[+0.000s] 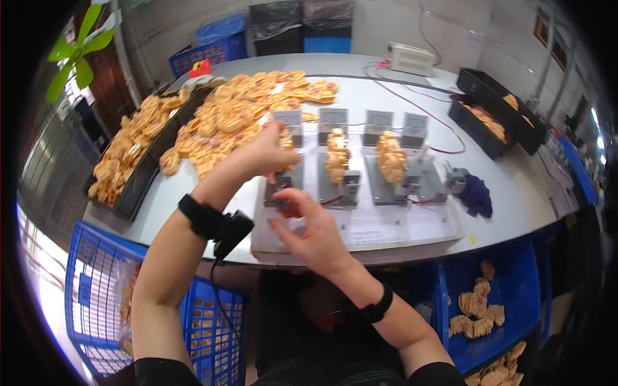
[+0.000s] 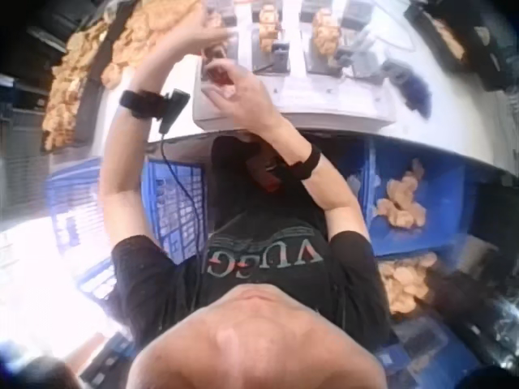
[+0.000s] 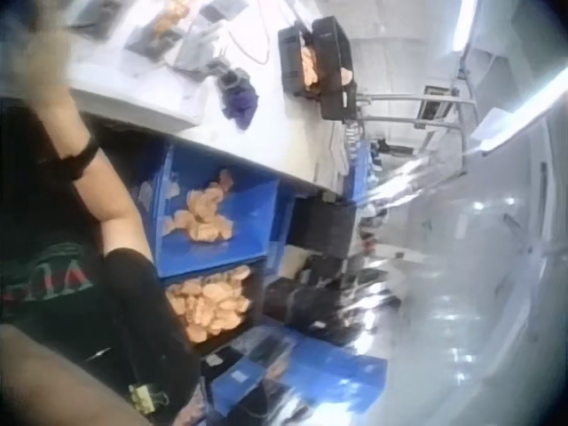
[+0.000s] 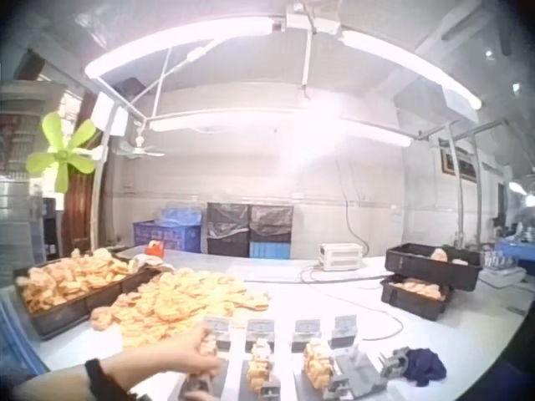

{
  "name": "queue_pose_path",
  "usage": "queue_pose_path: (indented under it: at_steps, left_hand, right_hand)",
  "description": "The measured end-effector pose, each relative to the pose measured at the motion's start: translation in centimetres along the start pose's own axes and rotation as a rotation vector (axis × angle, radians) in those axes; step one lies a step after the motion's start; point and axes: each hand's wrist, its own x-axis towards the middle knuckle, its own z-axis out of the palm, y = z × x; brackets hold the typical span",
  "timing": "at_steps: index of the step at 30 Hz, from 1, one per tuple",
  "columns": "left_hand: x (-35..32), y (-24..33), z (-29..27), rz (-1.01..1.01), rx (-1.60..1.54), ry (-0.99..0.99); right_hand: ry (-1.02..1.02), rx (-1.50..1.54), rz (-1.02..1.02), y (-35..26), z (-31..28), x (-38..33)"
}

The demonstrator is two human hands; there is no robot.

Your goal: Testing and sorting plastic components using a multi-station electrical test jig in a factory environment.

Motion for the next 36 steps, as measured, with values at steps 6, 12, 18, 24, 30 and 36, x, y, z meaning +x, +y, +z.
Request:
queue_pose_path:
  at_steps: [6,12,18,24,30,36]
  left_hand:
    - [0.2,1.2,-1.3,0.156,-0.165,0.153]
    - [-11.7,6.1,0.4,0.343,-0.376,-0.069]
    - [-13.5,9.5,12.3,0.514,-0.126,-0.529]
    - [-15.5,8.1,11.0,0.478,-0.109,-0.415]
    - [-15.7,5.0,9.1,0.522,-0.009,-0.173]
    - [-14.7,1.7,7.4,0.498,0.057,0.031]
  right_hand:
    - [0.031,0.038,-0.085,1.9,-0.4,0.2]
    - [0.124,0.724,0.229,-3.1,-5.6,-3.8]
    - [0.257,0.738,0.65,-3.6,-18.2,-16.7]
    - [1.054,0.221,0.513,-3.7,-37.1,-28.3]
    - [1.463,-0.366,0.33,-7.6,-60.8,-43.3]
    - [1.31,-0.258,0.418,-3.6,-51.9,-32.6]
